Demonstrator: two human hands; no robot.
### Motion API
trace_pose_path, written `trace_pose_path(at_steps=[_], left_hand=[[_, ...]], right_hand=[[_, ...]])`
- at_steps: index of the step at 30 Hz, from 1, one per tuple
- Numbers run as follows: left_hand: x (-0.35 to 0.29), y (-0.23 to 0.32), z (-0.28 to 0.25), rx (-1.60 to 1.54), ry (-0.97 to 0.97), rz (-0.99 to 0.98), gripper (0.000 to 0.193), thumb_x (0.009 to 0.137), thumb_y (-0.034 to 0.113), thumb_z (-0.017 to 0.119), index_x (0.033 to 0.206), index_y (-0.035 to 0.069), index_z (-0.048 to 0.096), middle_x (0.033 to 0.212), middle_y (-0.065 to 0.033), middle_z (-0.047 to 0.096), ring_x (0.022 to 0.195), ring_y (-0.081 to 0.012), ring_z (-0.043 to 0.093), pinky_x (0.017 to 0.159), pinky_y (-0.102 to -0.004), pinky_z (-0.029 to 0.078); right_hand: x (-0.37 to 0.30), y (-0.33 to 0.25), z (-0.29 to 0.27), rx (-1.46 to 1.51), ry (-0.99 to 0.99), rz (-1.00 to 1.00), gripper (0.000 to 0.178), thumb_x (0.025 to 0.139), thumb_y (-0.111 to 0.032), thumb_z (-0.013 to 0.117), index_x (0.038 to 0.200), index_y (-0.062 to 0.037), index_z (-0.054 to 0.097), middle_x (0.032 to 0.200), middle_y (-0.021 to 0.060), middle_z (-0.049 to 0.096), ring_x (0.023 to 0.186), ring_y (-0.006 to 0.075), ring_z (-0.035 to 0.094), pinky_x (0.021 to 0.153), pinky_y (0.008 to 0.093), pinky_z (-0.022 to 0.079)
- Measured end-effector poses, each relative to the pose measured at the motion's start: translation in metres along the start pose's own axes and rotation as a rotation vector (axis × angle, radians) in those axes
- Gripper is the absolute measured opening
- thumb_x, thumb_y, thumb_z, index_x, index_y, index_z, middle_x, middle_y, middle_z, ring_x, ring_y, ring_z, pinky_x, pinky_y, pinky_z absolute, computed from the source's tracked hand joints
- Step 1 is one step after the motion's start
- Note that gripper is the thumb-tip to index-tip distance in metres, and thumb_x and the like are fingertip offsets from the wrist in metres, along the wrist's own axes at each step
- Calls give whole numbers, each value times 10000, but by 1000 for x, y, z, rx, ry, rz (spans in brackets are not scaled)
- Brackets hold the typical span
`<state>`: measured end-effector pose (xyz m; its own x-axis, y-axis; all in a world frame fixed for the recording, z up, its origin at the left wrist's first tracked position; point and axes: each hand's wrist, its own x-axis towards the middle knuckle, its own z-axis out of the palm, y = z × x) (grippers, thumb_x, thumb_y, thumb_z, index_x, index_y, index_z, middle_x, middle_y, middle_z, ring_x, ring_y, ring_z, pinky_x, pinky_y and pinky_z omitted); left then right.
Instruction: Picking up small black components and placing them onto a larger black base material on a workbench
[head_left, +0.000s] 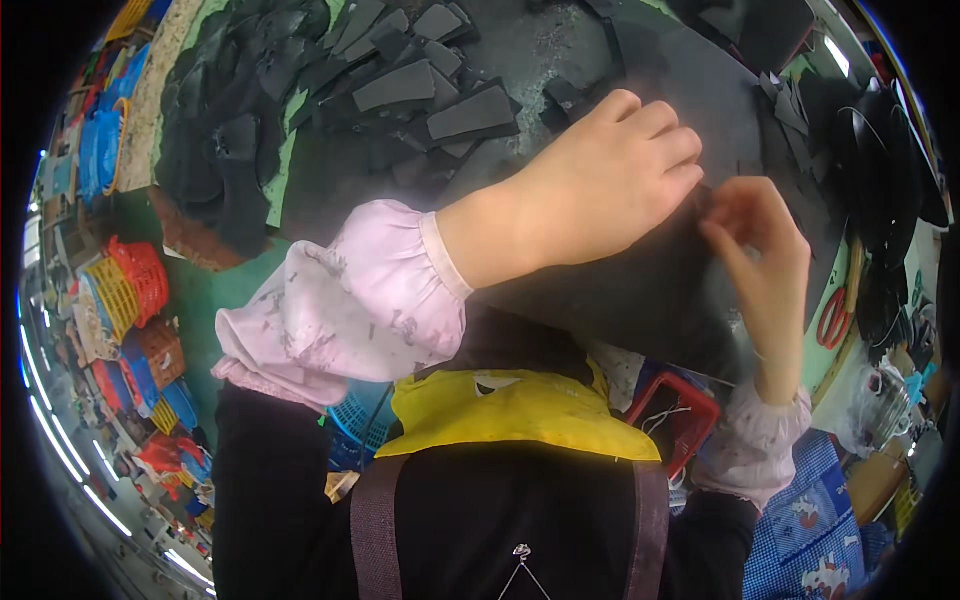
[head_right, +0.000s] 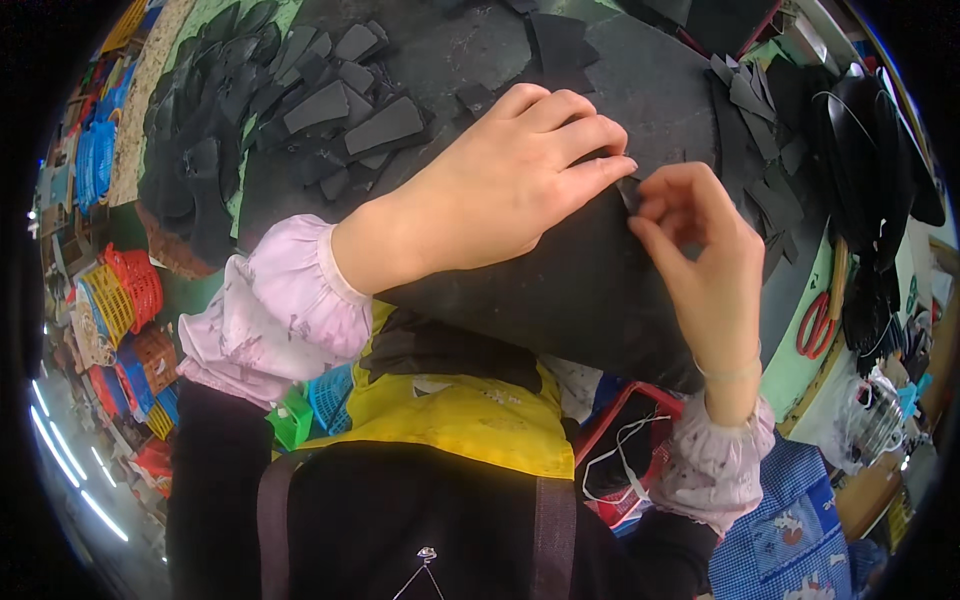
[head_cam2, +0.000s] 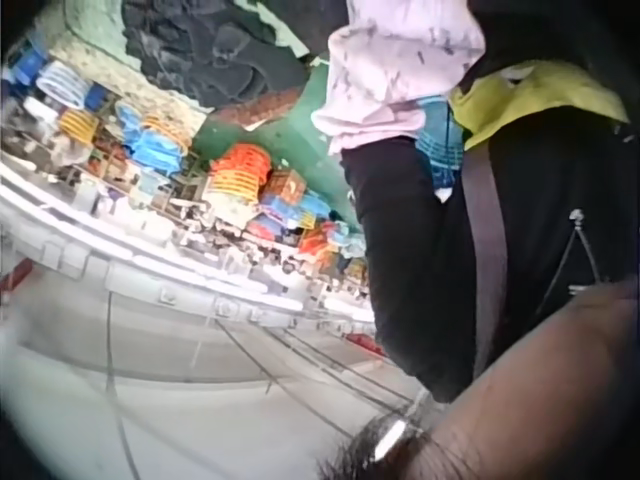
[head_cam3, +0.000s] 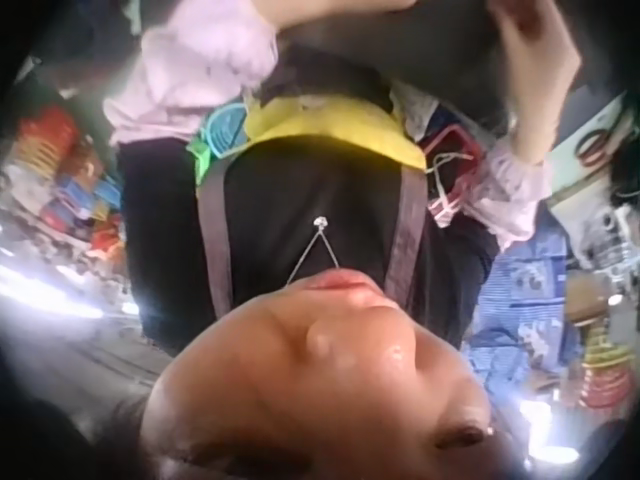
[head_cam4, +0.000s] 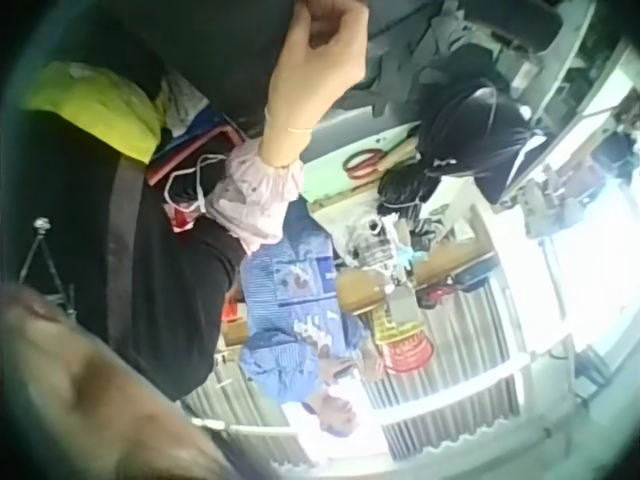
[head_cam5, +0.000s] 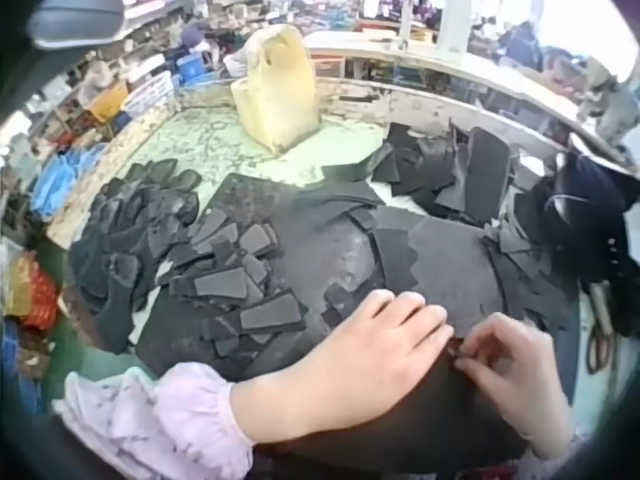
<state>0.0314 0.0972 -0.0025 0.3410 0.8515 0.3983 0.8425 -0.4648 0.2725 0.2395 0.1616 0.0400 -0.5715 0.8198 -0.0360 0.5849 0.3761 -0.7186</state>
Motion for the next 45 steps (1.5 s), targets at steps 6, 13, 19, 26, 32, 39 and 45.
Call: trace_pose_path(at_steps=[6, 13, 19, 26, 32, 39, 45], left_hand=[[-6, -9, -12, -72, 82, -3, 344, 815, 4, 640, 1142, 68, 726, 1194, -45, 659, 1153, -250, 594, 993, -398, 455], [-69, -3, -79, -343, 140, -121, 340, 673, -120, 614, 948, 69, 678, 1091, -93, 656, 1042, -328, 650, 861, -414, 542], [-105, 8, -59, -348, 12, -191, 291, 691, -84, 663, 945, 58, 668, 1148, -108, 637, 1117, -362, 645, 914, -421, 559], [-103, 8, -57, -260, -10, -136, 275, 773, -16, 689, 1033, 69, 699, 1260, -88, 672, 1170, -319, 643, 940, -404, 572], [-103, 11, -53, -207, -2, -150, 270, 806, 22, 708, 1072, 67, 703, 1277, -72, 662, 1155, -307, 638, 947, -412, 560], [-82, 6, -74, 32, -34, -291, 246, 766, 221, 816, 963, 131, 701, 1231, -79, 597, 1234, -332, 503, 1047, -477, 375], [-67, -38, -108, 276, 51, -379, 342, 847, 196, 743, 1181, 134, 705, 1306, -106, 596, 1263, -338, 503, 1103, -473, 377]], right_hand=[[-19, -30, -26, 152, -457, 72, 183, 838, 69, 698, 1011, 10, 690, 866, 27, 672, 764, 92, 618, 714, 241, 489], [-26, -32, 2, 531, -129, 350, 71, 899, 33, 742, 942, 23, 686, 847, 29, 705, 688, 68, 646, 619, 193, 521], [1, -46, 44, 495, -259, 323, 86, 882, -15, 776, 921, 22, 709, 770, 26, 713, 659, 72, 663, 614, 206, 535], [2, -44, 51, 294, -197, 212, 101, 847, -44, 792, 886, -7, 706, 710, 38, 697, 646, 90, 667, 620, 229, 536], [-4, -47, 51, -299, 0, -140, 272, 747, -149, 845, 906, -90, 632, 776, 56, 587, 701, 255, 625, 648, 361, 523], [-13, -46, 47, 151, -166, -53, 177, 826, -64, 800, 922, -51, 652, 772, 58, 630, 621, 161, 572, 601, 291, 471], [15, -12, 31, -354, 235, -42, 217, 899, -250, 773, 913, -53, 685, 878, 61, 669, 747, 222, 653, 684, 353, 507]])
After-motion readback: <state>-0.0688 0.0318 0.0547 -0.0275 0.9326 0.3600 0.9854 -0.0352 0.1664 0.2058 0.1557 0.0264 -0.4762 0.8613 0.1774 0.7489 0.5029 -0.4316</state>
